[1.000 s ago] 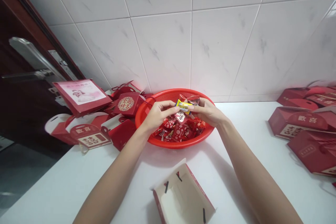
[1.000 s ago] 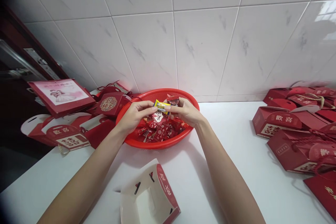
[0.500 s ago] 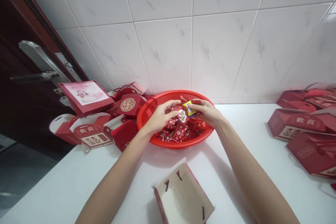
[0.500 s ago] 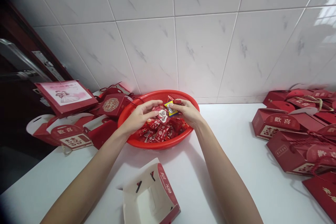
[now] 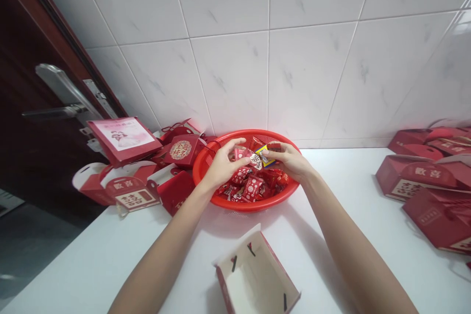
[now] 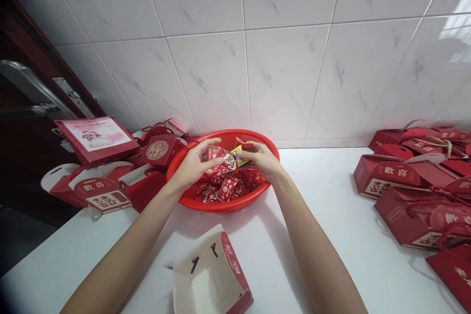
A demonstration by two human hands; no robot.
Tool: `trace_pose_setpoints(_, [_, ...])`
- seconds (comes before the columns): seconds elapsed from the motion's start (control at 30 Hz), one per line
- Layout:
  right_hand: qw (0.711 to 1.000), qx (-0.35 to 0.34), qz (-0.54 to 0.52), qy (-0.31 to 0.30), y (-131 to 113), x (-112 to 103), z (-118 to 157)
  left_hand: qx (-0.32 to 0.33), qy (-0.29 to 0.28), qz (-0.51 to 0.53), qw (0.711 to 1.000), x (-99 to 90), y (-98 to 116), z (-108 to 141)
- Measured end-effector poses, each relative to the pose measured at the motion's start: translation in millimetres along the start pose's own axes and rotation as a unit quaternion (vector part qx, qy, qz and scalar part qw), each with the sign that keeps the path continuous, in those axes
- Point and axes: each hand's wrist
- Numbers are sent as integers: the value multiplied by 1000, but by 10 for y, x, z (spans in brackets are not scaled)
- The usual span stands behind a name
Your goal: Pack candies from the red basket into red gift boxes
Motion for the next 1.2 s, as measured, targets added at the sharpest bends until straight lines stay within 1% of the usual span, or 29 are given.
trace_pose_setpoints(0.07, [1000,-11,7,7,18,-11,-10,-5,-24,-8,1000,2,2,1])
trace_pose_setpoints(0.17, [1000,-22,12,6,36,-28,-21,-17,-80,-18,996,-1,5,8])
trace_pose_setpoints(0.23, [1000,-24,11,-4,40,-35,-26,-17,-93,-28,995,-5,11,15])
trace_pose_setpoints(0.37, [1000,-19,6,-15,38,-29,-29,-8,-88,-35,995,-9,23,21])
trace_pose_setpoints(0.53, [1000,-18,3,16,34,-20,-26,8,-62,-68,996,-11,14,8])
trace_pose_setpoints(0.6, [999,-25,3,25,33,-22,-27,16,-61,-74,995,-17,1,4])
trace_pose_setpoints(0.67, [999,-26,5,31,31,-24,-26,19,-65,-70,995,-24,-20,0])
trace_pose_setpoints(0.77, [999,-26,12,23,21,-23,-19,22,-68,-48,996,-30,-60,-12])
trace_pose_setpoints(0.87, [1000,-25,7,15,12,-18,-15,30,-54,-33,998,-30,-94,-29])
trace_pose_setpoints(0.93, [999,-20,0,24,15,-16,-22,32,-43,-35,998,-28,-105,-38])
trace_pose_setpoints(1.1, [1000,-9,-3,23,46,-19,-51,42,-31,-20,998,-26,-100,-39])
trace_pose_setpoints(1.2, [1000,3,10,16,50,-20,-44,44,-40,0,998,-27,-82,-25])
Point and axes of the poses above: each hand's wrist, its own z-axis away from the middle knuckle, its own x-axis out of the palm, y = z × x, and after that the axes turned 1 degree about -x, right-handed
